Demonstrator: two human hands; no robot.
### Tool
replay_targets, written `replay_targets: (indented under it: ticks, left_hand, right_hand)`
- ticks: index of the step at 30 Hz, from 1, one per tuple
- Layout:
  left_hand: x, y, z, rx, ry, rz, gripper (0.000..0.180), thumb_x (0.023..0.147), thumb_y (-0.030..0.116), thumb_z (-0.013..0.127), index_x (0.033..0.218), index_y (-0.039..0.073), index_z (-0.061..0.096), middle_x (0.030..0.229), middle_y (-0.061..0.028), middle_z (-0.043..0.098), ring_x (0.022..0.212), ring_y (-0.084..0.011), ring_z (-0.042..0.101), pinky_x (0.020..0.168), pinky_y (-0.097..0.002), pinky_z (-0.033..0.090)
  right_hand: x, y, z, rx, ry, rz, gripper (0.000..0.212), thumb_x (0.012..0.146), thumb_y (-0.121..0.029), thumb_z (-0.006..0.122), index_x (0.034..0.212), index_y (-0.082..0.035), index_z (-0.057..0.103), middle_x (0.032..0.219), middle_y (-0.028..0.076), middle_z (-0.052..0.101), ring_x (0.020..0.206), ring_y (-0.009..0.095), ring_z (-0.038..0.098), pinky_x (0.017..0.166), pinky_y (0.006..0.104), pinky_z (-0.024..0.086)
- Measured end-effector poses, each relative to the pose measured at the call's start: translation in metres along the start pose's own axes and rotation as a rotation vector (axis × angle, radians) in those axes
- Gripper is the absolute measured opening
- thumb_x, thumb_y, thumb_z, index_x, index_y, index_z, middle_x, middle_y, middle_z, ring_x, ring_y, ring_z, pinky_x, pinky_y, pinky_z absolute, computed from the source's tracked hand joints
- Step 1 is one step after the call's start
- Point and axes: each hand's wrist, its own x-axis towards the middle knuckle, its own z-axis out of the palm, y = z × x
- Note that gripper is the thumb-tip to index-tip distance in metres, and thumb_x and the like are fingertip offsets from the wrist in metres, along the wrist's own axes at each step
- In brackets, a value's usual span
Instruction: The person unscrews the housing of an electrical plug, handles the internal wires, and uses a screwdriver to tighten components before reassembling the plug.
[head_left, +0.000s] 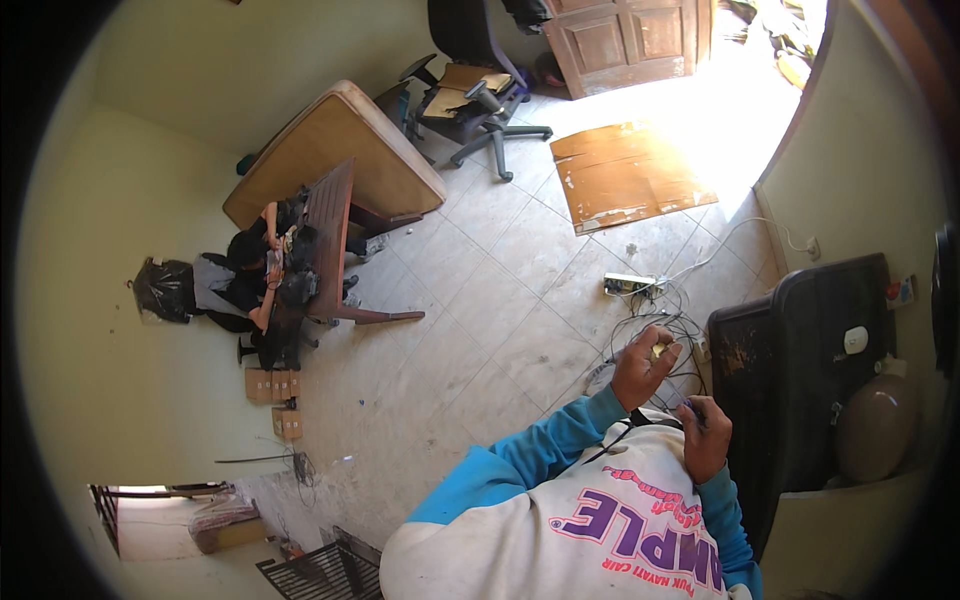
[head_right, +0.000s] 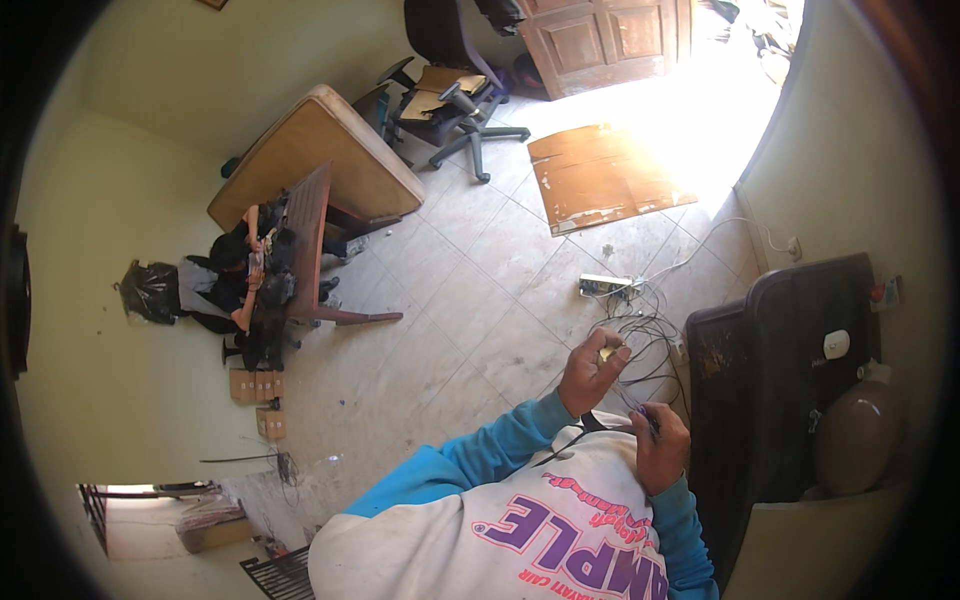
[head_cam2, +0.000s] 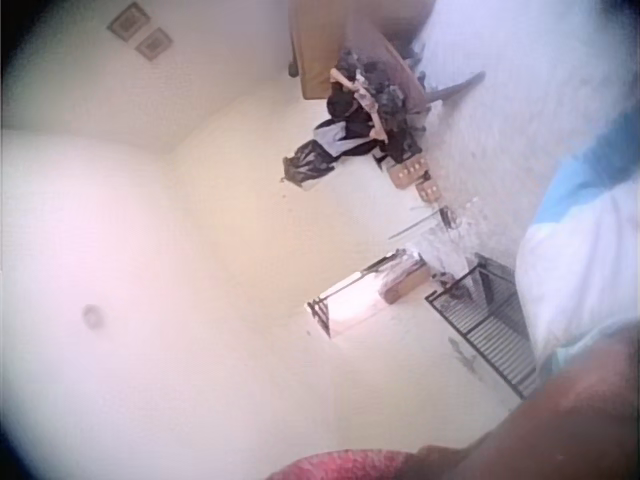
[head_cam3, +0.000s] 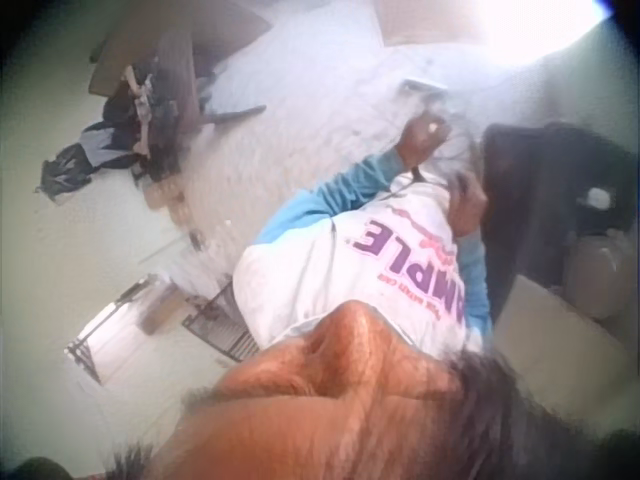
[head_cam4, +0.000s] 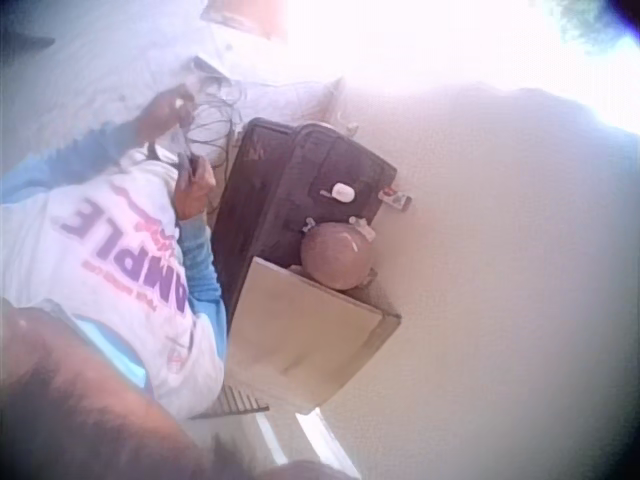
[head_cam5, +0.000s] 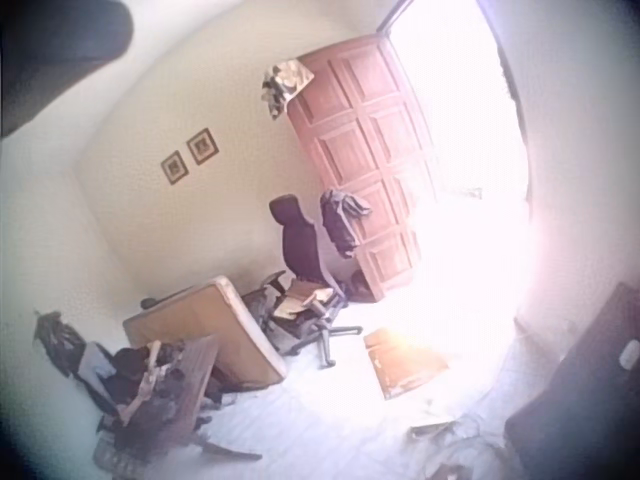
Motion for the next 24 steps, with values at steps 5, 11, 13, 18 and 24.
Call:
replay_targets:
  ticks: [5,11,13,18,24]
  left_hand:
    - [-0.006,0.007,-0.017,-0.025,-0.011,-0.086,0.027,0.091,0.027,0.061,0.096,0.002,0.055,0.083,-0.0144,0.061,0.076,-0.0251,0.059,0.069,-0.0355,0.047]
    - [-0.014,0.006,-0.032,-0.018,0.111,-0.13,0.027,0.09,0.027,0.062,0.095,0.001,0.055,0.086,-0.0171,0.063,0.078,-0.0301,0.062,0.071,-0.0369,0.048]
    - [-0.016,0.006,-0.035,-0.009,0.127,-0.144,0.027,0.091,0.027,0.062,0.095,0.001,0.055,0.087,-0.0172,0.063,0.078,-0.03,0.062,0.071,-0.0365,0.048]
    - [-0.022,-0.001,-0.04,-0.011,0.158,-0.095,0.027,0.091,0.027,0.062,0.095,0.001,0.055,0.087,-0.017,0.063,0.077,-0.029,0.062,0.07,-0.0359,0.049]
    - [-0.022,-0.004,-0.04,-0.025,0.175,-0.132,0.025,0.091,0.025,0.062,0.096,0.002,0.055,0.085,-0.0162,0.063,0.076,-0.0275,0.062,0.069,-0.0357,0.049]
  right_hand:
    - [0.007,0.018,0.001,0.353,-0.276,0.335,0.009,0.085,-0.006,0.065,0.085,0.002,0.061,0.07,0.008,0.06,0.059,0.01,0.052,0.054,0.0271,0.042]
    - [0.015,-0.002,0.014,0.051,-0.199,-0.077,0.011,0.091,-0.009,0.062,0.088,0.001,0.06,0.071,0.004,0.059,0.059,0.008,0.05,0.053,0.0248,0.041]
    - [0.018,0.0,0.018,-0.001,-0.183,-0.217,0.01,0.091,-0.009,0.063,0.089,0.0,0.059,0.071,0.003,0.058,0.059,0.007,0.05,0.053,0.0246,0.04]
    - [0.028,0.008,0.01,0.592,-0.607,0.549,0.012,0.087,-0.008,0.066,0.09,0.0,0.059,0.066,0.001,0.058,0.055,0.008,0.049,0.053,0.024,0.041]
    - [0.021,0.011,0.033,0.018,-0.238,-0.289,0.011,0.093,-0.013,0.059,0.091,-0.002,0.059,0.066,0.001,0.056,0.054,0.006,0.047,0.049,0.0211,0.035]
